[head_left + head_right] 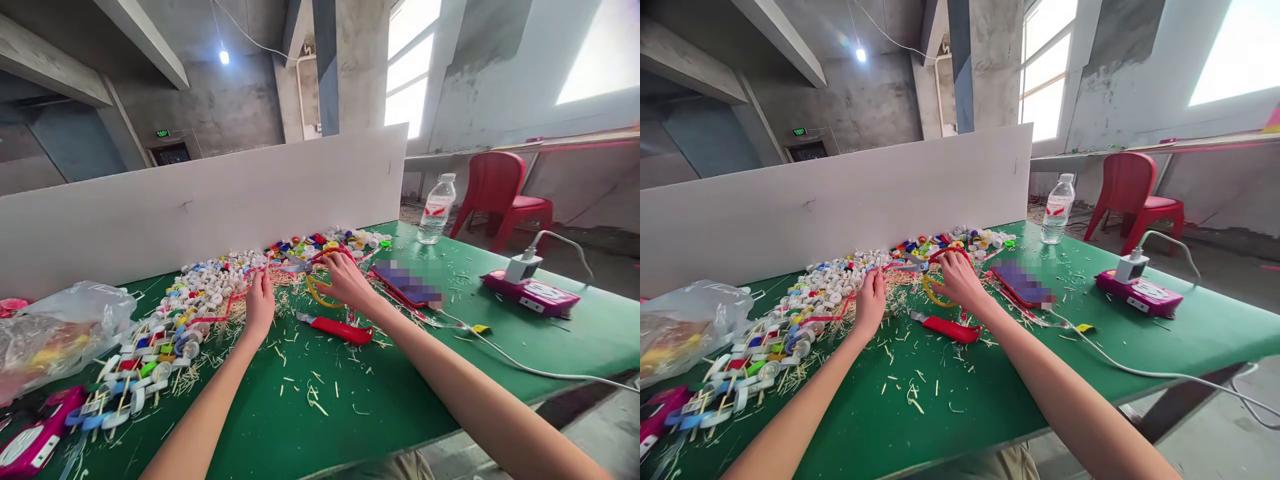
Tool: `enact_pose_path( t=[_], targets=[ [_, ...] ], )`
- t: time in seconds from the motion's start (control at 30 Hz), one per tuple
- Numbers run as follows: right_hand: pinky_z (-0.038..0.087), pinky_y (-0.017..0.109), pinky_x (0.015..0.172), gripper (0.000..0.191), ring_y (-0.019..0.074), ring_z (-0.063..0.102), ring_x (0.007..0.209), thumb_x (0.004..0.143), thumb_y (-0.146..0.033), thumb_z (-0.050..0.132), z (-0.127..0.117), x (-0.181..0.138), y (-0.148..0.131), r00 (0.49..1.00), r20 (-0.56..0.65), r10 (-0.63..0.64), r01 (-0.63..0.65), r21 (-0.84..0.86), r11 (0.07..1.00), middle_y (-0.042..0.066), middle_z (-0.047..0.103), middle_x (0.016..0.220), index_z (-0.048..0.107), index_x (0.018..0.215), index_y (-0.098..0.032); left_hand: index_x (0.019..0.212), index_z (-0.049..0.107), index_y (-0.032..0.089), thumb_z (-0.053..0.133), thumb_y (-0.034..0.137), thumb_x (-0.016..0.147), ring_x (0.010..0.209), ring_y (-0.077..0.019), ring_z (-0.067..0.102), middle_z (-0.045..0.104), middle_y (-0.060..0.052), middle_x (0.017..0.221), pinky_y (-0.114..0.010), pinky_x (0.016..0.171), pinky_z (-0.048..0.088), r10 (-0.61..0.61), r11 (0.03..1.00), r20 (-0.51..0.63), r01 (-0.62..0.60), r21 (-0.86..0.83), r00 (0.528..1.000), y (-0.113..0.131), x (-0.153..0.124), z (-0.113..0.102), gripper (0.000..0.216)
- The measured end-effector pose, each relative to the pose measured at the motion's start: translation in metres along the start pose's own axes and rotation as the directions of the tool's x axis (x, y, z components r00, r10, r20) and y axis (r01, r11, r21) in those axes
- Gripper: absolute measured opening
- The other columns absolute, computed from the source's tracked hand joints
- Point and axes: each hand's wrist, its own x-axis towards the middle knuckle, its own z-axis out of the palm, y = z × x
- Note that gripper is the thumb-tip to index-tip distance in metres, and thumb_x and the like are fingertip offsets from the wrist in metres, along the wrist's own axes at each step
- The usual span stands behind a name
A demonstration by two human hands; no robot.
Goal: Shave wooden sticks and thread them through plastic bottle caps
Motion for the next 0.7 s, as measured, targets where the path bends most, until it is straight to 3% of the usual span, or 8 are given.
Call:
enact_pose_path(
  t=[0.1, 0.17, 0.23, 0.3, 0.43, 0.5, 0.6, 0.7],
  targets=[
    [0.03, 0.051, 0.103, 0.063, 0.0328, 0.041, 0.116, 0.066, -0.046, 0.07, 0.003, 0.004, 0.002, 0.986, -0.09, 0.138, -0.118, 0.199, 0.973, 0.014, 0.046, 0.121, 0.053, 0.121, -0.018, 0.086, 0.048, 0.021, 0.03, 0.042, 0.097, 0.058, -0.0128, 0.052, 0.052, 0.0, 0.068, -0.022, 0.052, 0.037, -0.047, 0.995, -0.061, 0.041, -0.091, 0.997, 0.001, 0.002, 0.0, 0.03],
    [0.038, 0.046, 0.095, 0.059, 0.0264, 0.048, 0.103, 0.071, -0.053, 0.063, 0.005, 0.008, -0.001, 0.973, -0.073, 0.219, -0.179, 0.359, 0.916, 0.011, 0.05, 0.11, 0.053, 0.119, -0.02, 0.085, 0.047, 0.021, 0.03, 0.046, 0.097, 0.058, -0.0125, 0.051, 0.051, 0.0, 0.068, -0.022, 0.052, 0.038, -0.067, 0.989, -0.07, 0.056, -0.139, 0.995, 0.001, 0.003, 0.0, 0.033],
    [0.045, 0.041, 0.082, 0.052, 0.0205, 0.051, 0.085, 0.079, -0.06, 0.048, 0.003, 0.012, -0.009, 0.967, 0.002, 0.255, -0.221, 0.508, 0.833, 0.007, 0.053, 0.091, 0.056, 0.111, -0.019, 0.084, 0.048, 0.021, 0.029, 0.05, 0.096, 0.055, -0.0119, 0.049, 0.049, 0.001, 0.066, -0.022, 0.051, 0.038, -0.078, 0.983, -0.055, 0.067, -0.173, 0.995, 0.001, 0.002, 0.002, 0.036],
    [0.047, 0.037, 0.073, 0.058, 0.0179, 0.049, 0.075, 0.084, -0.066, 0.03, -0.002, 0.014, -0.02, 0.966, 0.085, 0.243, -0.243, 0.618, 0.748, 0.005, 0.051, 0.078, 0.059, 0.101, -0.019, 0.085, 0.048, 0.021, 0.029, 0.053, 0.095, 0.052, -0.0116, 0.047, 0.048, 0.002, 0.064, -0.022, 0.049, 0.037, -0.086, 0.978, -0.026, 0.079, -0.193, 0.996, 0.001, 0.001, 0.003, 0.038],
    [0.046, 0.036, 0.075, 0.07, 0.0179, 0.049, 0.08, 0.082, -0.075, 0.016, -0.017, 0.011, -0.044, 0.962, 0.213, 0.172, -0.274, 0.746, 0.607, 0.007, 0.053, 0.084, 0.058, 0.093, -0.02, 0.087, 0.05, 0.021, 0.03, 0.054, 0.094, 0.053, -0.0125, 0.047, 0.049, 0.001, 0.065, -0.023, 0.048, 0.036, -0.108, 0.974, 0.029, 0.112, -0.196, 0.994, 0.003, -0.002, 0.006, 0.039],
    [0.046, 0.035, 0.075, 0.07, 0.018, 0.05, 0.08, 0.081, -0.077, 0.013, -0.022, 0.01, -0.048, 0.925, 0.332, 0.182, -0.379, 0.789, 0.483, 0.007, 0.052, 0.085, 0.055, 0.091, -0.022, 0.087, 0.051, 0.021, 0.031, 0.054, 0.094, 0.053, -0.0132, 0.047, 0.049, 0.001, 0.065, -0.024, 0.048, 0.036, -0.119, 0.974, 0.052, 0.127, -0.186, 0.992, 0.004, -0.004, 0.007, 0.039],
    [0.045, 0.036, 0.069, 0.065, 0.0185, 0.048, 0.073, 0.081, -0.077, 0.013, -0.023, 0.011, -0.044, 0.889, 0.401, 0.223, -0.457, 0.734, 0.501, 0.007, 0.051, 0.079, 0.049, 0.084, -0.023, 0.087, 0.052, 0.021, 0.034, 0.054, 0.093, 0.053, -0.0137, 0.046, 0.049, 0.001, 0.063, -0.024, 0.049, 0.035, -0.125, 0.975, 0.084, 0.138, -0.174, 0.989, 0.006, -0.006, 0.01, 0.039],
    [0.041, 0.033, 0.062, 0.056, 0.0168, 0.044, 0.066, 0.077, -0.077, 0.038, -0.026, 0.009, -0.039, 0.872, 0.41, 0.267, -0.482, 0.626, 0.612, 0.003, 0.048, 0.072, 0.048, 0.079, -0.022, 0.086, 0.053, 0.021, 0.034, 0.056, 0.092, 0.052, -0.0139, 0.047, 0.048, 0.002, 0.062, -0.025, 0.049, 0.035, -0.117, 0.974, 0.09, 0.132, -0.185, 0.989, 0.007, -0.008, 0.011, 0.041]
  ],
)
